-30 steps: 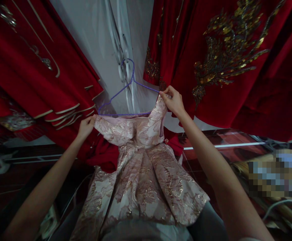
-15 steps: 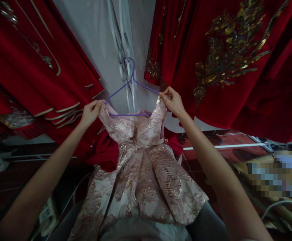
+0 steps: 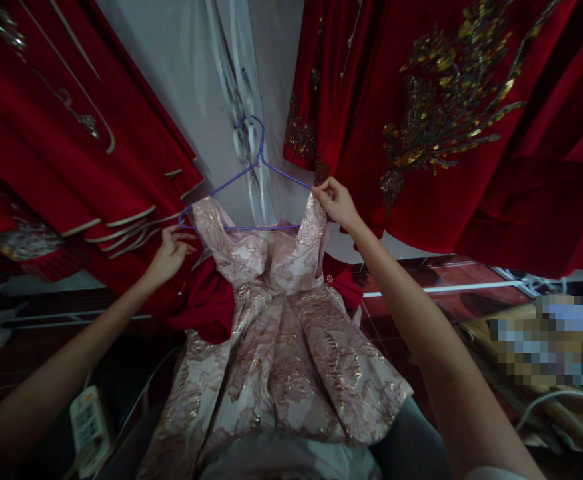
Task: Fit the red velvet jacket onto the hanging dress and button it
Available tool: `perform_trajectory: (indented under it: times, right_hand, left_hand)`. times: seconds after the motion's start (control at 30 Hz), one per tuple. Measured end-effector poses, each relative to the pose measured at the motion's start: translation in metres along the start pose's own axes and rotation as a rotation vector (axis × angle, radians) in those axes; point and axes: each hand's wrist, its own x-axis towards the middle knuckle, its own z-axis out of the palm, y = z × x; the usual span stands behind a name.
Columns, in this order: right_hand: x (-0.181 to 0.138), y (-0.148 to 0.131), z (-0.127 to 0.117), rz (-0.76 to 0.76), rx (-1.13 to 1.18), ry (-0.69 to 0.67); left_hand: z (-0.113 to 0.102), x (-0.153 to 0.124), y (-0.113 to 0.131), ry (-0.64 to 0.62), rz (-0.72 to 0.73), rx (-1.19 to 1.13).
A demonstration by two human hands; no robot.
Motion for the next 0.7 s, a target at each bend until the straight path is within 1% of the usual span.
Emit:
perform_trajectory:
  times: [0.07,0.1,0.13,0.17,0.23,0.3,0.4,0.47,0.53,0.57,0.6,0.63,0.7]
  right_hand:
    - [0.000,-0.001,-0.001,0.025,-0.024,-0.006]
    - [0.000,-0.002,-0.001,0.039,-0.038,-0.009]
    - [0.000,-0.002,-0.001,0.051,-0.053,-0.011]
    - [0.000,-0.003,-0.001,0.058,-0.066,-0.012]
    - [-0.001,-0.004,-0.001,0.060,-0.080,-0.013]
    - [-0.001,-0.004,-0.001,0.058,-0.077,-0.015]
    - [0.000,-0.005,-0.001,0.065,-0.057,-0.026]
    - [0.000,-0.006,-0.002,0.058,-0.048,-0.038]
    - [0.000,-0.008,-0.006,0.036,-0.055,-0.042]
    - [0.000,-0.010,-0.008,0.022,-0.066,-0.040]
    - [0.000,-0.013,-0.010,0.008,-0.081,-0.036]
    - [-0.001,-0.017,-0.013,-0.003,-0.099,-0.030]
    - [-0.003,-0.029,-0.017,-0.016,-0.133,-0.019]
  left_hand:
    - [-0.004,-0.026,-0.015,-0.206,-0.031,0.052]
    - [-0.006,-0.037,-0.021,-0.272,-0.038,0.061]
    - [-0.008,-0.045,-0.025,-0.310,-0.044,0.059]
    - [-0.010,-0.050,-0.029,-0.318,-0.052,0.048]
    - [-0.015,-0.053,-0.034,-0.296,-0.101,0.000]
    - [-0.023,-0.047,-0.033,-0.278,-0.215,-0.055]
    - [-0.036,-0.025,-0.021,-0.282,-0.380,-0.150]
    - [-0.044,-0.004,-0.006,-0.255,-0.435,-0.238]
    - [-0.049,0.024,0.014,-0.188,-0.471,-0.316]
    - [-0.050,0.040,0.025,-0.151,-0.468,-0.325]
    - [-0.050,0.055,0.038,-0.103,-0.434,-0.305]
    - [-0.048,0.070,0.050,-0.067,-0.383,-0.244]
    - [-0.040,0.095,0.078,0.004,-0.238,-0.101]
